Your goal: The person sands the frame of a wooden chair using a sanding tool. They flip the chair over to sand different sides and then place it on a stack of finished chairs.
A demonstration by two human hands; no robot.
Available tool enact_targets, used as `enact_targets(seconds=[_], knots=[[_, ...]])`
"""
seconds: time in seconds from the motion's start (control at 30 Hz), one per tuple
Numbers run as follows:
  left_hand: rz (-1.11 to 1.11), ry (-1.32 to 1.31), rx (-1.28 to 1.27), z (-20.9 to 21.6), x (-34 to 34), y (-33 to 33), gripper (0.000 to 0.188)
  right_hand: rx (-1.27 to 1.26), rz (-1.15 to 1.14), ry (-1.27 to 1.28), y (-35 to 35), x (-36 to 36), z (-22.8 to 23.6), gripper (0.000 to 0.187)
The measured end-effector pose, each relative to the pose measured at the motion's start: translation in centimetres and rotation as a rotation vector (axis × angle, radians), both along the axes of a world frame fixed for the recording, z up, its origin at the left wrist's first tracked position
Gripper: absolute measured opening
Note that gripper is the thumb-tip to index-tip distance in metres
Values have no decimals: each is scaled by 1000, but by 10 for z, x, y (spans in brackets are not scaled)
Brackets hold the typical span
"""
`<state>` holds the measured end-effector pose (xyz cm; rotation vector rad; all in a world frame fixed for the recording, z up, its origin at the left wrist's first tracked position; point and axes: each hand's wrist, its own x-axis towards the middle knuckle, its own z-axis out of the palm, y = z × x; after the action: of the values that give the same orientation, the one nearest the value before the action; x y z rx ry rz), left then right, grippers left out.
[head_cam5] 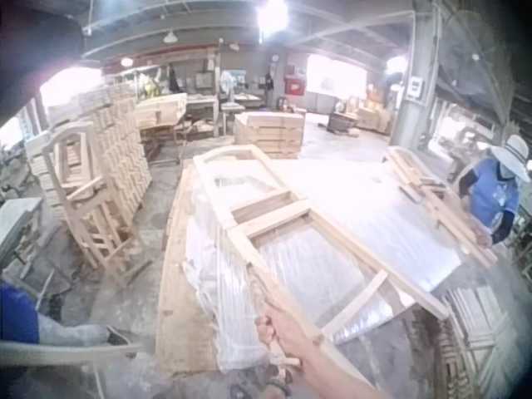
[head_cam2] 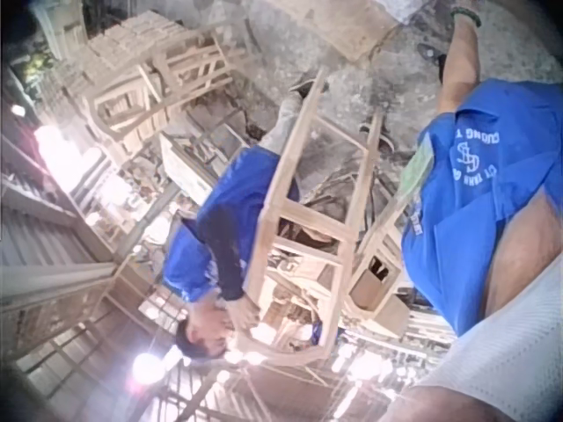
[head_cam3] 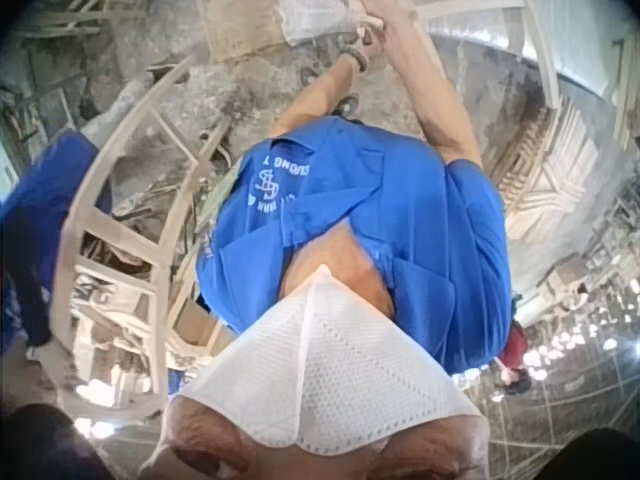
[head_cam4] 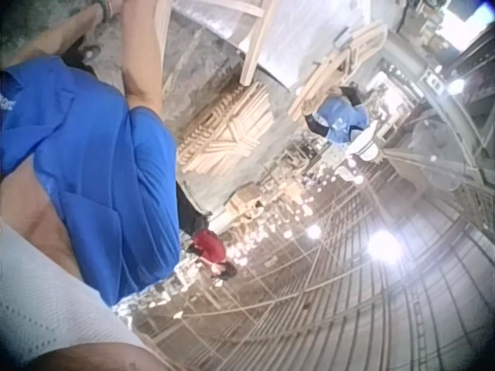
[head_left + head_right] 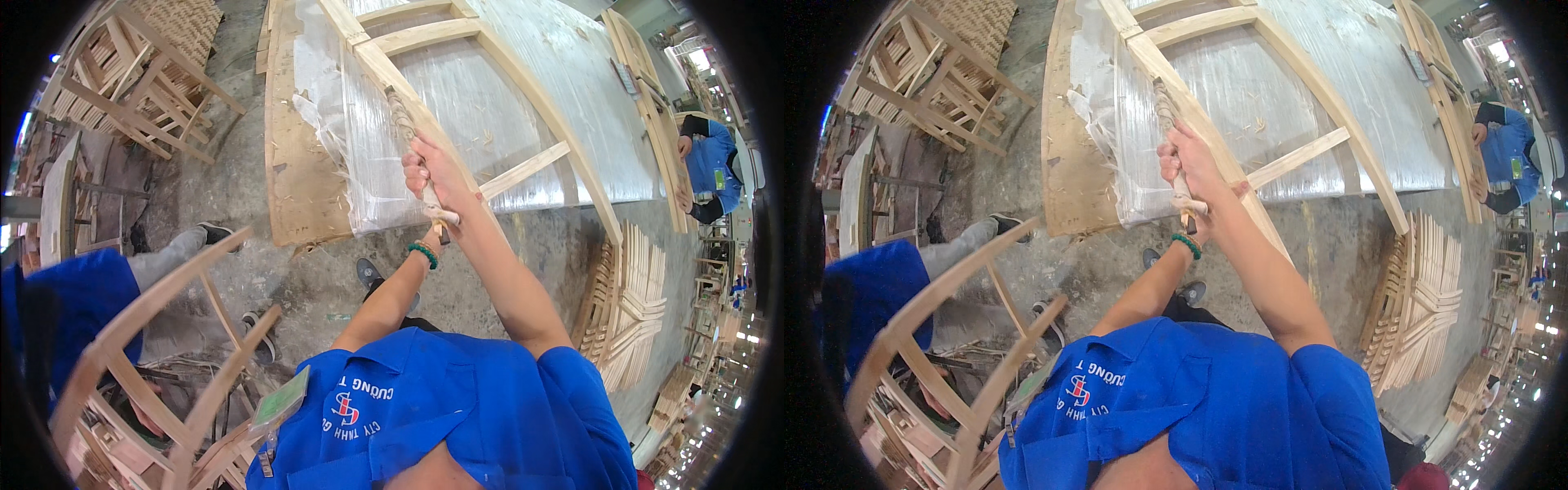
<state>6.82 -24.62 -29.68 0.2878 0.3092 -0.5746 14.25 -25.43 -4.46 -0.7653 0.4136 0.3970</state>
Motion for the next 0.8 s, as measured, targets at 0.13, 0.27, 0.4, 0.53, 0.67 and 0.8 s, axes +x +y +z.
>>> enact_targets(seconds=[0.13,0.27,0.4,0.53,0.67,0.8], knots=[[-144,-385,286,7,-7,-26,31,45,17,22,-15,7,-2,46],[-178,-415,369,8,-5,-20,29,-158,37,4,-11,6,0,53],[-236,-455,416,9,-12,-24,26,-16,31,-56,-25,3,-19,60],[-291,-532,568,3,-4,-2,25,-257,81,-77,-5,7,-8,61],[-238,-508,559,45,8,-17,21,-470,198,-162,-13,12,-14,60],[-214,-401,558,82,5,-7,20,-400,376,-138,-16,-8,-7,60]])
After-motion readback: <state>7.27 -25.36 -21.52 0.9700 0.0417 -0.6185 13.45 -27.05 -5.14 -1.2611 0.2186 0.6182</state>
